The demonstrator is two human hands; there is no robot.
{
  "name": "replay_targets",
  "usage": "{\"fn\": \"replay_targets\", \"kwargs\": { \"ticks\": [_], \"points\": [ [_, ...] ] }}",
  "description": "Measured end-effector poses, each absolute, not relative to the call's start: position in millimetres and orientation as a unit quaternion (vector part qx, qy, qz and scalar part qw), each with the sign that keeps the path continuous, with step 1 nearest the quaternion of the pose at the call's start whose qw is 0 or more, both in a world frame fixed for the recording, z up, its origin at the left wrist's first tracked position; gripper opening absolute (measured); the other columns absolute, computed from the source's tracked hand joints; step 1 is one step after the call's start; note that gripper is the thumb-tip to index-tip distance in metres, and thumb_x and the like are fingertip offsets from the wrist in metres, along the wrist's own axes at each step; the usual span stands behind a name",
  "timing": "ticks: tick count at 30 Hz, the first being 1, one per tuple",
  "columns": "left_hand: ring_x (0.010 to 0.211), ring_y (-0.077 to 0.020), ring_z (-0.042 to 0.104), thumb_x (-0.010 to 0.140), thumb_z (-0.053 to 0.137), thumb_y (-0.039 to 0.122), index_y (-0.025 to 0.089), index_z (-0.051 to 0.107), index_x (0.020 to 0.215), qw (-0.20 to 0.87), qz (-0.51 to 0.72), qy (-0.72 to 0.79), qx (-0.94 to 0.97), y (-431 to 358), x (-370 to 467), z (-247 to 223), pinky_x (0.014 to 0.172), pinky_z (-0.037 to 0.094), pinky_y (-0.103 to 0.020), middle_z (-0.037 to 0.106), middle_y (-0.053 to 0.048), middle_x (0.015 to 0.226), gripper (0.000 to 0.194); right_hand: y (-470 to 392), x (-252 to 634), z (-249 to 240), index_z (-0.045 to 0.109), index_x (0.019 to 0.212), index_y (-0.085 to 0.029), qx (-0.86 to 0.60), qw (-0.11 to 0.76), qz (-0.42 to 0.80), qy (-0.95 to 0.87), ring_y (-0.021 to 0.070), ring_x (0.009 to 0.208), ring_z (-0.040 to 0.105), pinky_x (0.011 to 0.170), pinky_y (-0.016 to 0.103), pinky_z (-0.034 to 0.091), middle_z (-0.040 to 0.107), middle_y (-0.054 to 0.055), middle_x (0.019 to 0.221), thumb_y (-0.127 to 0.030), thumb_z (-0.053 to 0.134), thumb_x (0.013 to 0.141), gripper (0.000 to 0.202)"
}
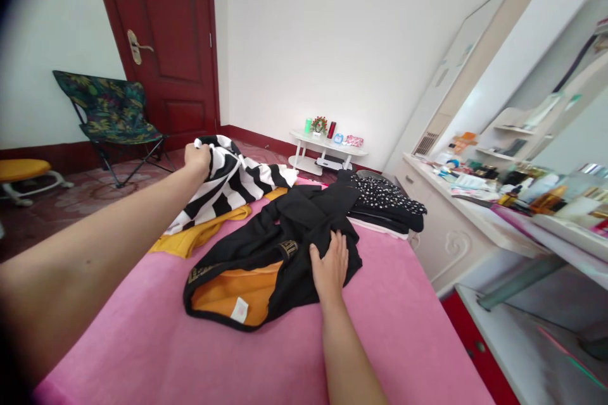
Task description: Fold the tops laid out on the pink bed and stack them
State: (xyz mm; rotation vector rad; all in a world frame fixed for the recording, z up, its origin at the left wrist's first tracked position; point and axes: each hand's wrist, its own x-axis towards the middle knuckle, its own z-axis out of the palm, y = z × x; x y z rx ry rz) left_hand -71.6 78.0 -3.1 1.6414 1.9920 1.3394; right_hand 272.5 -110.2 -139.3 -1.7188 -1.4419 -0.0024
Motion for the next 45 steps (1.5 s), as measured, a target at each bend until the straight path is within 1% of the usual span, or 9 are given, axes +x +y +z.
{"fn": "replay_targets", "kwargs": {
  "ticks": [4, 10, 16, 20, 24, 27, 34, 40, 45],
  "points": [
    [0.130, -0.0319, 0.033, 0.086, 0.056, 0.041, 0.004, 0.024, 0.140, 0.081, 0.319, 0.700, 0.634, 56, -58, -73, 0.106, 0.027, -0.039, 0.033, -0.022, 0.144, 0.073, -109, 274, -139, 0.038, 0.137, -0.011, -0.702, 0.411, -0.007, -0.581, 0.0309, 0.138, 0.023, 0.111, 0.050, 0.019, 0.035, 0.017, 0.146, -0.046, 0.049, 0.081, 0.068],
    [0.141, -0.0362, 0.010, 0.091, 0.038, 0.045, 0.013, 0.018, 0.148, -0.057, 0.145, 0.685, 0.712, 42, -44, -116, 0.110, 0.012, -0.048, 0.013, -0.018, 0.154, 0.068, -109, 273, -139, 0.038, 0.138, -0.010, -0.712, 0.397, -0.013, -0.579, 0.0303, 0.138, 0.022, 0.111, 0.049, 0.020, 0.034, 0.016, 0.146, -0.047, 0.048, 0.081, 0.068],
    [0.141, -0.0383, 0.001, 0.082, 0.032, 0.071, 0.018, 0.031, 0.145, 0.037, 0.123, 0.631, 0.765, 8, -40, -109, 0.111, 0.007, -0.052, 0.011, -0.013, 0.155, 0.082, -111, 271, -136, 0.040, 0.136, -0.009, -0.715, 0.395, -0.022, -0.576, 0.0299, 0.137, 0.025, 0.111, 0.046, 0.023, 0.037, 0.015, 0.145, -0.045, 0.047, 0.081, 0.066],
    [0.141, -0.0285, 0.016, 0.089, 0.026, 0.062, 0.025, 0.046, 0.136, 0.178, 0.153, 0.520, 0.821, -33, -34, -110, 0.113, 0.012, -0.044, 0.027, -0.005, 0.152, 0.064, -116, 268, -129, 0.037, 0.137, -0.011, -0.711, 0.440, -0.008, -0.549, 0.0314, 0.131, 0.035, 0.107, 0.046, 0.030, 0.043, 0.017, 0.139, -0.046, 0.049, 0.081, 0.067],
    [0.119, -0.0228, 0.049, 0.085, 0.048, 0.050, 0.021, 0.050, 0.127, 0.263, 0.254, 0.447, 0.817, -61, -29, -122, 0.101, 0.037, -0.034, 0.055, -0.006, 0.130, 0.051, -128, 265, -121, 0.027, 0.141, -0.013, -0.665, 0.565, -0.013, -0.488, 0.0245, 0.114, 0.053, 0.099, 0.040, 0.040, 0.038, 0.018, 0.140, -0.034, 0.040, 0.087, 0.060],
    [0.100, -0.0218, 0.057, 0.080, 0.056, 0.035, 0.020, 0.057, 0.104, 0.214, 0.316, 0.467, 0.797, -71, -29, -128, 0.090, 0.043, -0.034, 0.063, -0.005, 0.106, 0.029, -141, 265, -116, 0.023, 0.143, -0.017, -0.624, 0.573, -0.057, -0.529, 0.0170, 0.102, 0.057, 0.094, 0.034, 0.044, 0.021, 0.016, 0.148, -0.012, 0.034, 0.080, 0.063],
    [0.073, -0.0166, 0.055, 0.071, 0.056, 0.022, 0.021, 0.052, 0.083, 0.181, 0.305, 0.464, 0.811, -100, -24, -111, 0.066, 0.041, -0.026, 0.058, 0.000, 0.079, 0.012, -171, 278, -97, 0.056, 0.118, -0.022, -0.549, 0.223, -0.059, -0.803, 0.0196, 0.107, 0.050, 0.089, 0.030, 0.044, 0.059, 0.005, 0.116, 0.004, 0.035, 0.067, 0.061],
    [0.059, -0.0121, 0.043, 0.069, 0.052, 0.023, 0.020, 0.040, 0.065, 0.249, 0.342, 0.442, 0.791, -131, -49, -70, 0.056, 0.034, -0.022, 0.043, 0.005, 0.061, 0.013, -208, 317, -62, 0.055, 0.083, -0.024, -0.575, 0.229, -0.051, -0.784, 0.0227, 0.081, 0.055, 0.069, 0.032, 0.046, 0.060, 0.006, 0.083, -0.012, 0.049, 0.068, 0.020],
    [0.049, -0.0081, 0.032, 0.067, 0.058, 0.031, 0.020, 0.032, 0.060, 0.331, 0.451, 0.470, 0.682, -164, -98, -23, 0.045, 0.025, -0.018, 0.034, 0.007, 0.055, 0.029, -285, 369, -30, 0.045, 0.072, -0.025, -0.609, 0.371, -0.082, -0.696, 0.0167, 0.064, 0.050, 0.061, 0.027, 0.041, 0.050, 0.000, 0.068, -0.016, 0.042, 0.061, 0.015]
  ]
}}
